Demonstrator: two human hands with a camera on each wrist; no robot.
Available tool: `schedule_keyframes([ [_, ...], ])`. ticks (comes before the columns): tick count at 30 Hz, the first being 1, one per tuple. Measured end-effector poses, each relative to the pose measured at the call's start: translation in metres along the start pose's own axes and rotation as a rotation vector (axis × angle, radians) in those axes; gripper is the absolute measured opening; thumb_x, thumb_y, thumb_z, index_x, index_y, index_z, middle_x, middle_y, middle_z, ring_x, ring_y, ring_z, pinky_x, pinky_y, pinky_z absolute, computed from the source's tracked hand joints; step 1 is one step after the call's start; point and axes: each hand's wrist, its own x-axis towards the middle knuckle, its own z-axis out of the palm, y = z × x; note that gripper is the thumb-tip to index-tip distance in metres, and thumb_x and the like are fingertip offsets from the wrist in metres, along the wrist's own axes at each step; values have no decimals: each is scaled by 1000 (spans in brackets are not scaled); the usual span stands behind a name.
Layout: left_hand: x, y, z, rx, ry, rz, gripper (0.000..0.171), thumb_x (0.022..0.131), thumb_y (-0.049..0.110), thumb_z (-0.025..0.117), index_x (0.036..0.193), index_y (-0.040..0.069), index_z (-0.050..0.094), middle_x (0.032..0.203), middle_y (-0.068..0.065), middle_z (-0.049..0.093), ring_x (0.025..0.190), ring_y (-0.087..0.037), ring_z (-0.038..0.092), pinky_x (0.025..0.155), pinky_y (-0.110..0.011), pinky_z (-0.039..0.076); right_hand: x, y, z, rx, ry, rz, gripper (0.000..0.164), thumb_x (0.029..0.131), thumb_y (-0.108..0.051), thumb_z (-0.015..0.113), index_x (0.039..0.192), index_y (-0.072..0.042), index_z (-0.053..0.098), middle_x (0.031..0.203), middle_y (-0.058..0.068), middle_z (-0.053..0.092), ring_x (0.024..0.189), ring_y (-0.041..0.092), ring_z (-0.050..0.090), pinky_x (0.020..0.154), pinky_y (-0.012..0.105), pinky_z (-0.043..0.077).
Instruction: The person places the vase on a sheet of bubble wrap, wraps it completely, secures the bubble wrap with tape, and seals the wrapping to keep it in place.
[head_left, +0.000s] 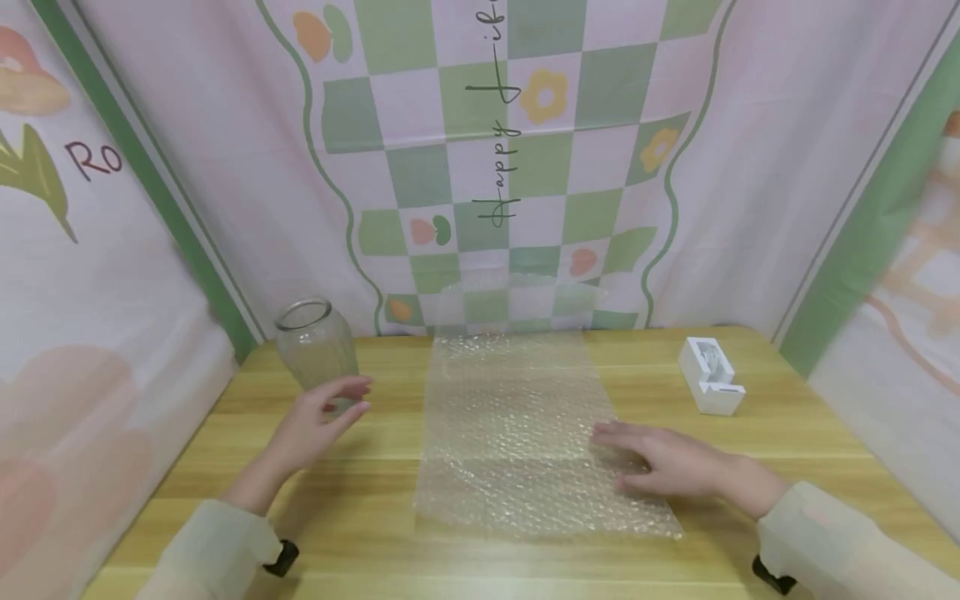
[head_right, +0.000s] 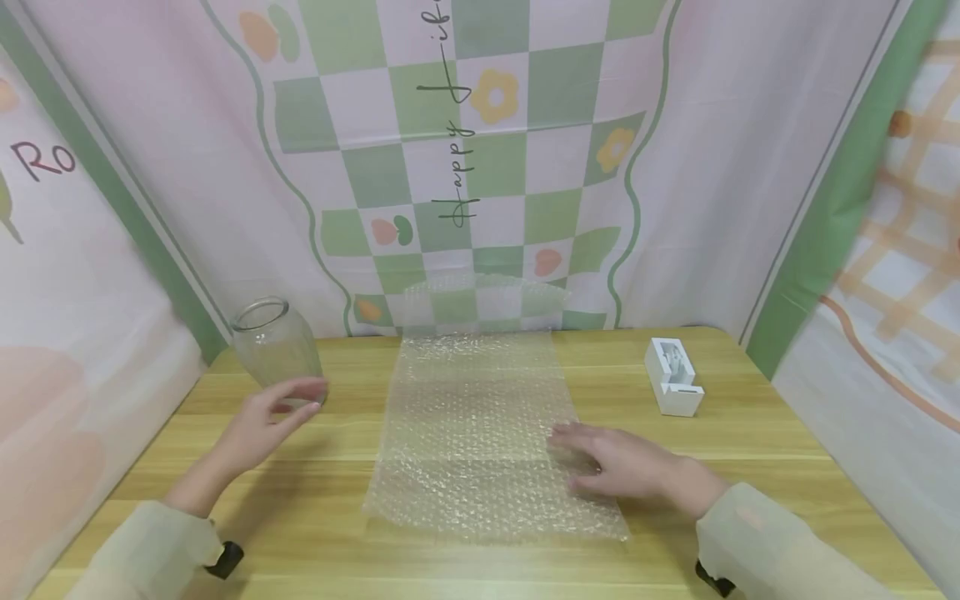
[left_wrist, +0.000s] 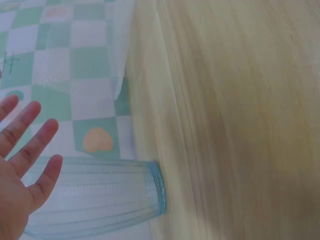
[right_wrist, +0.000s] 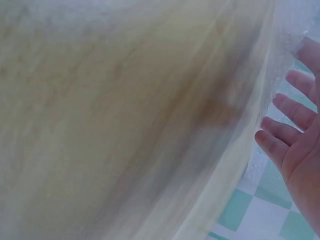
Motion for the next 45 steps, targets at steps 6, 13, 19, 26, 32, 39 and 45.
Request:
schedule_keyframes([
  [6, -5, 0, -8, -9, 32, -3, 34, 100, 14, 67, 133, 3, 64, 120, -11, 71, 107, -29, 66, 89, -57, 55, -1, 0, 3, -5, -16, 10, 64, 98, -49, 65, 143, -5, 58, 151, 20, 49, 135, 44, 48, 107, 62, 40],
  [13, -8, -1, -19, -25, 78, 11, 34, 101, 10, 65, 134, 3, 63, 119, -11, 72, 105, -16, 64, 88, -38, 56, -1, 0, 5, -12, -51, 30, 63, 99, -50, 62, 142, -5, 60, 153, 18, 48, 138, 42, 46, 108, 60, 39],
  [19, -8, 1, -29, -35, 136, 35, 33, 99, 6, 66, 132, 3, 65, 118, -12, 73, 103, -5, 63, 85, -22, 54, -1, -2, 5, -12, -52, 30, 60, 99, -47, 64, 141, -4, 61, 153, 20, 48, 137, 42, 46, 108, 59, 40],
  [26, -7, 1, -38, -44, 166, 55, 32, 100, 7, 65, 132, 2, 65, 118, -15, 72, 104, -5, 64, 85, -15, 50, -2, -2, 5, 3, -47, 35, 59, 99, -46, 65, 140, -4, 61, 152, 20, 48, 137, 42, 47, 108, 59, 40],
  [32, -8, 9, -54, -43, 235, 28, 25, 99, 1, 63, 123, -3, 69, 114, -19, 72, 99, 8, 60, 85, -9, 47, -1, -1, 7, 19, -52, 35, 61, 100, -49, 62, 142, -6, 60, 153, 18, 48, 138, 41, 46, 108, 59, 40],
  [39, -9, 7, -77, -9, 345, 16, 23, 101, 3, 62, 122, -4, 68, 108, 25, 67, 97, 10, 61, 85, -6, 47, -2, 0, 9, 24, -41, 28, 59, 100, -47, 63, 141, -5, 60, 153, 18, 48, 137, 41, 47, 108, 59, 40],
  [45, -8, 3, -86, -14, 379, -38, 30, 103, 10, 61, 129, -4, 64, 113, 24, 65, 99, 8, 60, 85, -6, 46, -3, 1, 11, 18, -23, 21, 58, 99, -44, 65, 140, -3, 61, 151, 20, 49, 136, 42, 47, 108, 60, 40],
])
